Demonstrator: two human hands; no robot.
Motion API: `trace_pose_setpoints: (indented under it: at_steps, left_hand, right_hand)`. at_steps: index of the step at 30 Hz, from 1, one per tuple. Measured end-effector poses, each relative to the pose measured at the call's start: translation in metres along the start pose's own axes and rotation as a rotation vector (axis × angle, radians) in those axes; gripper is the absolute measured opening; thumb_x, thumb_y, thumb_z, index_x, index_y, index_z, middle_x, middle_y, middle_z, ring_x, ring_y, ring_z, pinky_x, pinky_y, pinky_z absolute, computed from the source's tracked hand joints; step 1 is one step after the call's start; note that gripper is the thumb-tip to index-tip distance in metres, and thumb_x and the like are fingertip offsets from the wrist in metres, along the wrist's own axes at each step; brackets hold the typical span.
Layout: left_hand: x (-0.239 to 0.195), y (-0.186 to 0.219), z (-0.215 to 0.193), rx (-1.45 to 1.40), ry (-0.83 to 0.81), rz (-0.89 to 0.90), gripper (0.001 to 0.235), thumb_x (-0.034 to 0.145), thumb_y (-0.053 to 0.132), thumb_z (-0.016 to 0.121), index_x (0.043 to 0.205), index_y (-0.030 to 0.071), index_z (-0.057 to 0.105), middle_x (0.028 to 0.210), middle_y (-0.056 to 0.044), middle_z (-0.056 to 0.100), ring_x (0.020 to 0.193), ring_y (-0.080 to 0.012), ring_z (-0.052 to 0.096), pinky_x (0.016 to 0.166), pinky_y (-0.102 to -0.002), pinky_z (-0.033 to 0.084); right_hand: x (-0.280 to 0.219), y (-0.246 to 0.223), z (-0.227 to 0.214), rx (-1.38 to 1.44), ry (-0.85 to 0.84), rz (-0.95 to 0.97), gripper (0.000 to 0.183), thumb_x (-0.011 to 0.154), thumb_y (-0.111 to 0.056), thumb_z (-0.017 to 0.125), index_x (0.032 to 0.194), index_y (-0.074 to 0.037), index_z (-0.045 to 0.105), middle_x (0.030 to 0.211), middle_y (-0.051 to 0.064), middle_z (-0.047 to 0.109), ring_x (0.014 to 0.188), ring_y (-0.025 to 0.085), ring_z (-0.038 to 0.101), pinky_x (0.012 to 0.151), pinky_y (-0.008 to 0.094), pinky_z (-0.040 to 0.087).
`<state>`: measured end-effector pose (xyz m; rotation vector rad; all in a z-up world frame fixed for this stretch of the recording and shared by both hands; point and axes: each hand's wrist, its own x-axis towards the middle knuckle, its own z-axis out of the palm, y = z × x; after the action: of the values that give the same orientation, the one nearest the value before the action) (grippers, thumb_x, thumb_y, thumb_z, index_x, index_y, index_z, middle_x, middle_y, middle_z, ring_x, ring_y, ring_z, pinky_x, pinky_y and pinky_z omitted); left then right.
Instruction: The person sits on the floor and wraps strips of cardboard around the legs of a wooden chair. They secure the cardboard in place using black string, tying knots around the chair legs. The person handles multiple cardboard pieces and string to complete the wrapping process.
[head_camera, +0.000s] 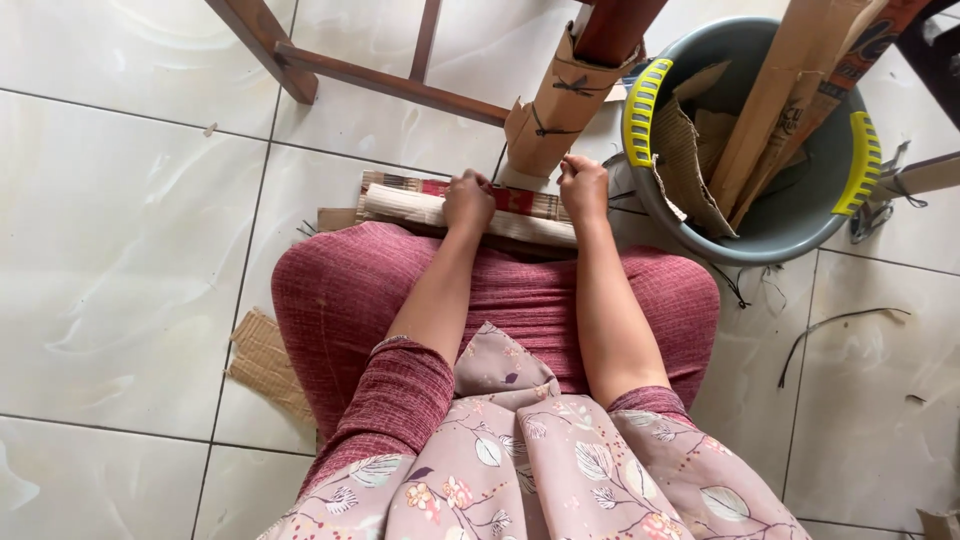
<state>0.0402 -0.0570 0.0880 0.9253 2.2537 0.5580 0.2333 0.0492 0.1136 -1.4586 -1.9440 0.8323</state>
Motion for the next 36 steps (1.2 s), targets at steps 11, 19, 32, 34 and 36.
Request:
trace_pose_setpoints:
  at_steps: [11, 19, 32, 34, 36]
  left_hand:
    - [-0.03, 0.025, -0.003, 0.023, 0.222, 0.59, 0.018, 0.083, 0.001, 0.07, 0.085, 0.014, 0.058, 0.111, -0.005, 0.056, 0.114, -0.0385, 0.06, 0.093, -0.056, 0.055]
    - [-0.007, 0.027, 0.007, -0.207, 0.061, 0.664, 0.016, 0.091, 0.007, 0.069, 0.096, 0.022, 0.063, 0.119, 0.003, 0.064, 0.13, -0.0283, 0.054, 0.104, -0.05, 0.044]
    - [-0.007, 0.055, 0.018, -1.012, -0.172, 0.267, 0.005, 0.095, 0.015, 0.075, 0.099, 0.015, 0.077, 0.091, -0.004, 0.076, 0.091, -0.0134, 0.064, 0.092, -0.036, 0.05]
    - [-0.005, 0.056, 0.021, -1.05, -0.158, 0.289, 0.006, 0.092, 0.012, 0.079, 0.098, 0.012, 0.079, 0.086, -0.005, 0.075, 0.083, -0.0115, 0.063, 0.087, -0.033, 0.051]
    - [0.001, 0.054, 0.027, -1.035, -0.136, 0.337, 0.007, 0.091, 0.009, 0.079, 0.097, 0.012, 0.082, 0.083, -0.007, 0.077, 0.079, -0.009, 0.065, 0.084, -0.032, 0.054]
  right_hand:
    - [-0.029, 0.002, 0.021, -0.315, -0.004, -0.162, 0.017, 0.1, -0.021, 0.053, 0.099, -0.02, 0.07, 0.08, 0.017, 0.071, 0.082, 0.045, 0.072, 0.073, 0.056, 0.058]
    - [-0.017, 0.014, 0.036, -0.209, 0.061, -0.463, 0.012, 0.1, -0.017, 0.058, 0.096, -0.02, 0.069, 0.08, 0.009, 0.07, 0.078, 0.039, 0.072, 0.064, 0.052, 0.057]
    - [-0.016, 0.041, 0.066, -0.013, 0.105, -0.407, 0.006, 0.092, -0.008, 0.066, 0.092, -0.004, 0.071, 0.073, 0.023, 0.067, 0.073, 0.05, 0.066, 0.058, 0.06, 0.053]
    - [-0.024, 0.036, 0.057, -0.055, 0.075, -0.353, 0.005, 0.092, -0.01, 0.067, 0.093, -0.008, 0.072, 0.076, 0.018, 0.069, 0.075, 0.046, 0.068, 0.061, 0.057, 0.054]
    - [-0.03, 0.015, 0.043, -0.072, 0.031, -0.286, 0.011, 0.095, -0.013, 0.062, 0.1, -0.012, 0.072, 0.082, 0.015, 0.071, 0.078, 0.043, 0.07, 0.062, 0.057, 0.056]
